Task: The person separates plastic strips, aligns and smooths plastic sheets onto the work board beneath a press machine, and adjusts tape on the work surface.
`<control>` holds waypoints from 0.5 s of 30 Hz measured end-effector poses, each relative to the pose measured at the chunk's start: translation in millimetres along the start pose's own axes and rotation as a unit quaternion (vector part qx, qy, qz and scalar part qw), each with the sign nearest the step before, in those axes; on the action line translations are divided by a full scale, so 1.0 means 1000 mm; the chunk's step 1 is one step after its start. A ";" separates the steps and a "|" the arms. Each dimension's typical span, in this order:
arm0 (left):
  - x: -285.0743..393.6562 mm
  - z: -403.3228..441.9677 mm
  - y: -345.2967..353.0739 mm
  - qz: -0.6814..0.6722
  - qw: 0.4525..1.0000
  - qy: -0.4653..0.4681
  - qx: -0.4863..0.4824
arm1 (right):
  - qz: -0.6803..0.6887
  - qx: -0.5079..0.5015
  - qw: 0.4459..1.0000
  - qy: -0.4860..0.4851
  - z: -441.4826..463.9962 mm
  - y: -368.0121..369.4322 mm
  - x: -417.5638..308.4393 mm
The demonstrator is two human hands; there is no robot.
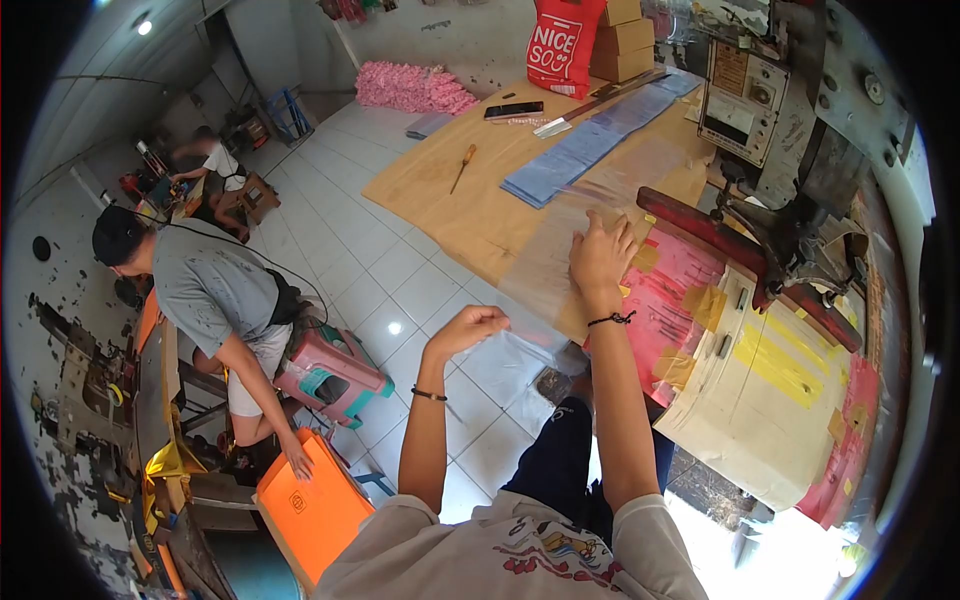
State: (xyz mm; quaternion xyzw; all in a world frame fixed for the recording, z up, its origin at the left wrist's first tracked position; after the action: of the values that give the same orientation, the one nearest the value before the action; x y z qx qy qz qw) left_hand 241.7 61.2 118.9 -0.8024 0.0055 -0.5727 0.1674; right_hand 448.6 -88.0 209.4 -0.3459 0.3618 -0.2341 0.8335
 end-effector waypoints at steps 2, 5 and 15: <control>0.022 -0.001 -0.019 -0.006 1.000 -0.003 0.030 | 0.004 0.043 0.999 0.012 0.000 0.000 0.000; 0.077 0.010 -0.042 0.021 0.998 0.005 0.065 | 0.050 0.089 0.994 -0.034 0.002 -0.021 -0.010; 0.101 0.069 -0.105 0.280 0.934 -0.204 -0.087 | 0.010 0.003 1.000 -0.017 0.001 0.004 -0.001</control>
State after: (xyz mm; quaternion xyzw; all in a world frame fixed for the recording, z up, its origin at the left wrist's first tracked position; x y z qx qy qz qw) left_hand 320.5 158.4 220.4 -0.8792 0.2456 -0.3240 0.2482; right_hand 449.2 -84.4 207.5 -0.3436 0.3506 -0.2212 0.8427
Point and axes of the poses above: each hand's wrist, its own z-axis towards the middle knuckle, its own y-axis out of the palm, x = y × z, the point moved 6 cm from there along z, towards the middle knuckle, and after that the axes turned 11 degrees about -y, right-handed, at the moved point
